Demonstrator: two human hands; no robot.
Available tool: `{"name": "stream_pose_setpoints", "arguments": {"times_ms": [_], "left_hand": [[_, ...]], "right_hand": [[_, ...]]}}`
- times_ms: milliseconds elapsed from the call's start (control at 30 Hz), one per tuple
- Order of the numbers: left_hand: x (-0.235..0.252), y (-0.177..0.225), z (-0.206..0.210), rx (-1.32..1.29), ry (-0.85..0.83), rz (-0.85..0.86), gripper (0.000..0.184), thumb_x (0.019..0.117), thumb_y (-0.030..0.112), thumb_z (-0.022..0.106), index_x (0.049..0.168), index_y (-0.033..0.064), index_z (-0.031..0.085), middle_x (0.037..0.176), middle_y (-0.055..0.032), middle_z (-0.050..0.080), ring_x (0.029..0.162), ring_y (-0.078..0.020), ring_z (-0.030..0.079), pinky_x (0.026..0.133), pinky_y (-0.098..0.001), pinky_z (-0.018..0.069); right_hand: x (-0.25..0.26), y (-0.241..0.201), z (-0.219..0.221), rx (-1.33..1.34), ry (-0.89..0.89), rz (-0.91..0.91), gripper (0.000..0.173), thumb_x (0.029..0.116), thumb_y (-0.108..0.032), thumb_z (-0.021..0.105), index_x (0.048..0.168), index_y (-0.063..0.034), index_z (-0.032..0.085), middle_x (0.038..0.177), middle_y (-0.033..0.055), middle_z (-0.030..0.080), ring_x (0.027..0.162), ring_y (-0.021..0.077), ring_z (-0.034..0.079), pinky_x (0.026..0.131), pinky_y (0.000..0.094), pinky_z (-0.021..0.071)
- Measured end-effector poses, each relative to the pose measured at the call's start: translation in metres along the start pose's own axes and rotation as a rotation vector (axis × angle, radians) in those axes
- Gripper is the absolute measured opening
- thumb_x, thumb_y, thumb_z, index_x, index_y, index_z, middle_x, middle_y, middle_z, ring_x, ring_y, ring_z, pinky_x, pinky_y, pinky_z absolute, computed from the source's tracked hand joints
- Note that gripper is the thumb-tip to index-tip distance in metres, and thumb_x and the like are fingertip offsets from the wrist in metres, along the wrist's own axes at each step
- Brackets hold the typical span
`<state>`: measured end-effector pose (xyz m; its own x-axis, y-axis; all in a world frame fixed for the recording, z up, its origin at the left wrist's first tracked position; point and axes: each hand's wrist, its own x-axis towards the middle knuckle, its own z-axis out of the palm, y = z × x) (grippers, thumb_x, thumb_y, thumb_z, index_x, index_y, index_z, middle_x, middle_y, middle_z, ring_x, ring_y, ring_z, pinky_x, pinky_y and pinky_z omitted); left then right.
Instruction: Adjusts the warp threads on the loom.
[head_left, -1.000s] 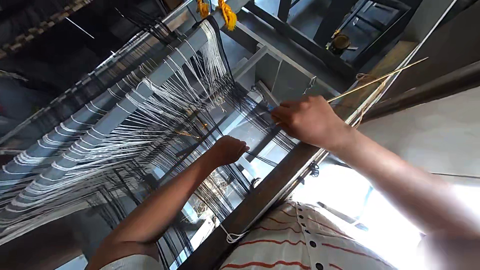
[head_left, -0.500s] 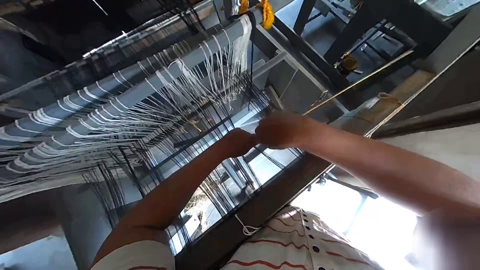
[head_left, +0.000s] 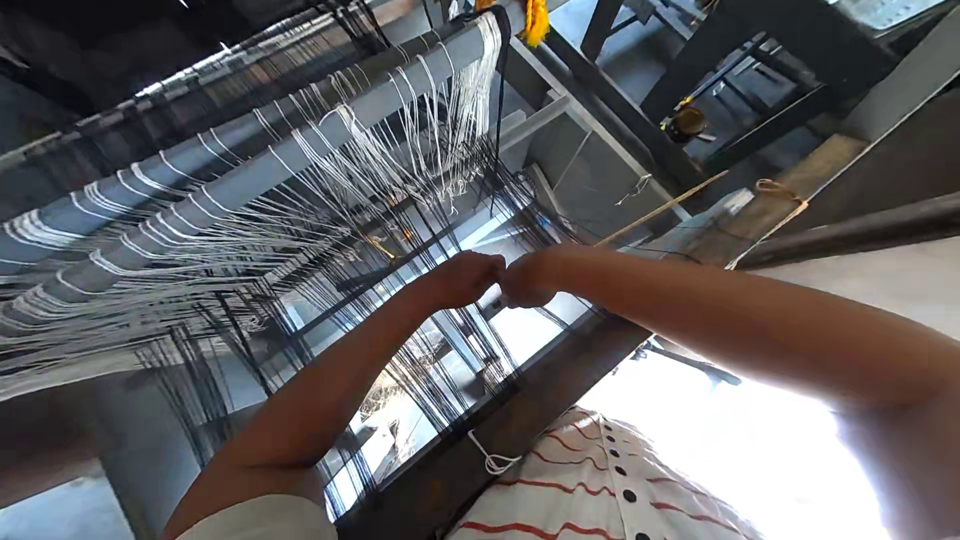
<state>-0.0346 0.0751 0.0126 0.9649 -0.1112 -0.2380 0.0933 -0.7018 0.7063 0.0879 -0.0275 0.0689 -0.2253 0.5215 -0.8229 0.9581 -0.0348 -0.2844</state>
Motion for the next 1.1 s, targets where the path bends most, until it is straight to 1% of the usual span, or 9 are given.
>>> {"name": "stream_pose_setpoints", "arguments": {"times_ms": [133, 333, 500, 567, 633, 733, 833, 933, 1100], "left_hand": [[0.01, -0.004, -0.007, -0.055, 0.136, -0.08, 0.026, 0.1051, 0.0, 0.045, 0.121, -0.0075, 0.063, 0.107, -0.0237, 0.068, 0.101, -0.036, 0.067, 0.095, -0.0513, 0.0518], [0.034, -0.01, -0.027, -0.332, 0.848, -0.42, 0.041, 0.1045, 0.002, 0.037, 0.142, -0.0114, 0.046, 0.145, -0.0279, 0.052, 0.137, -0.0313, 0.052, 0.115, -0.0421, 0.0411], [0.064, -0.023, -0.052, -0.445, 1.141, -0.469, 0.049, 0.1076, 0.004, 0.03, 0.154, -0.0098, 0.032, 0.156, -0.029, 0.04, 0.146, -0.0284, 0.042, 0.121, -0.0359, 0.0324], [0.075, -0.028, -0.06, -0.512, 1.224, -0.521, 0.047, 0.1087, 0.006, 0.029, 0.153, -0.0076, 0.036, 0.15, -0.0259, 0.047, 0.135, -0.0242, 0.049, 0.113, -0.0337, 0.0377], [0.086, -0.039, -0.063, -0.61, 1.301, -0.493, 0.041, 0.1087, 0.007, 0.028, 0.141, -0.0084, 0.048, 0.129, -0.0206, 0.056, 0.113, -0.0191, 0.054, 0.1, -0.0326, 0.0436], [0.095, -0.042, -0.067, -0.833, 1.324, -0.477, 0.041, 0.1125, 0.015, 0.029, 0.138, -0.0091, 0.05, 0.132, -0.0223, 0.059, 0.12, -0.0218, 0.061, 0.104, -0.0349, 0.049], [0.105, -0.043, -0.074, -0.947, 1.328, -0.553, 0.042, 0.1137, 0.02, 0.031, 0.136, -0.0081, 0.052, 0.129, -0.0215, 0.06, 0.115, -0.0234, 0.064, 0.098, -0.0347, 0.0533], [0.113, -0.046, -0.079, -1.007, 1.334, -0.644, 0.038, 0.1128, 0.026, 0.039, 0.125, -0.0043, 0.059, 0.108, -0.0136, 0.065, 0.097, -0.0174, 0.065, 0.087, -0.032, 0.0532], [0.122, -0.05, -0.088, -0.995, 1.334, -0.759, 0.03, 0.1087, 0.03, 0.052, 0.107, 0.0035, 0.065, 0.085, -0.0021, 0.06, 0.075, -0.0084, 0.056, 0.069, -0.0255, 0.0463]], "right_hand": [[-0.001, -0.009, -0.001, -0.009, -0.022, -0.06, 0.026, 0.106, -0.015, 0.052, 0.111, 0.0055, 0.067, 0.105, 0.0223, 0.067, 0.098, 0.0376, 0.065, 0.085, 0.0582, 0.0492], [-0.005, -0.01, -0.005, -0.033, -0.051, -0.061, 0.025, 0.1047, -0.013, 0.055, 0.116, 0.0054, 0.067, 0.11, 0.0229, 0.067, 0.103, 0.039, 0.065, 0.087, 0.0592, 0.0483], [-0.006, -0.01, -0.005, -0.041, -0.018, -0.069, 0.022, 0.1031, -0.012, 0.056, 0.111, 0.0041, 0.068, 0.108, 0.0211, 0.068, 0.104, 0.0383, 0.065, 0.086, 0.0599, 0.0479], [-0.008, -0.01, -0.005, -0.047, -0.006, -0.071, 0.022, 0.1034, -0.013, 0.056, 0.11, 0.0034, 0.069, 0.107, 0.0207, 0.068, 0.103, 0.038, 0.065, 0.085, 0.0601, 0.0485], [-0.01, -0.008, -0.004, -0.047, 0.009, -0.072, 0.021, 0.1029, -0.013, 0.056, 0.109, 0.0032, 0.069, 0.105, 0.0202, 0.068, 0.101, 0.0377, 0.065, 0.083, 0.0599, 0.0484], [-0.011, -0.007, -0.005, -0.047, 0.015, -0.078, 0.022, 0.1029, -0.013, 0.056, 0.108, 0.003, 0.069, 0.105, 0.0197, 0.069, 0.1, 0.0374, 0.065, 0.083, 0.0601, 0.0483], [-0.014, -0.009, -0.007, -0.033, 0.014, -0.093, 0.022, 0.103, -0.012, 0.056, 0.109, 0.004, 0.069, 0.106, 0.0208, 0.068, 0.102, 0.038, 0.065, 0.085, 0.0603, 0.0474], [-0.016, -0.011, -0.008, -0.042, 0.011, -0.104, 0.021, 0.1021, -0.011, 0.057, 0.11, 0.0045, 0.069, 0.108, 0.0208, 0.068, 0.104, 0.038, 0.064, 0.085, 0.0599, 0.0475], [-0.019, -0.009, -0.008, -0.038, 0.023, -0.094, 0.02, 0.1018, -0.01, 0.057, 0.11, 0.0043, 0.068, 0.107, 0.0204, 0.068, 0.104, 0.0381, 0.065, 0.085, 0.0605, 0.0478]]}}
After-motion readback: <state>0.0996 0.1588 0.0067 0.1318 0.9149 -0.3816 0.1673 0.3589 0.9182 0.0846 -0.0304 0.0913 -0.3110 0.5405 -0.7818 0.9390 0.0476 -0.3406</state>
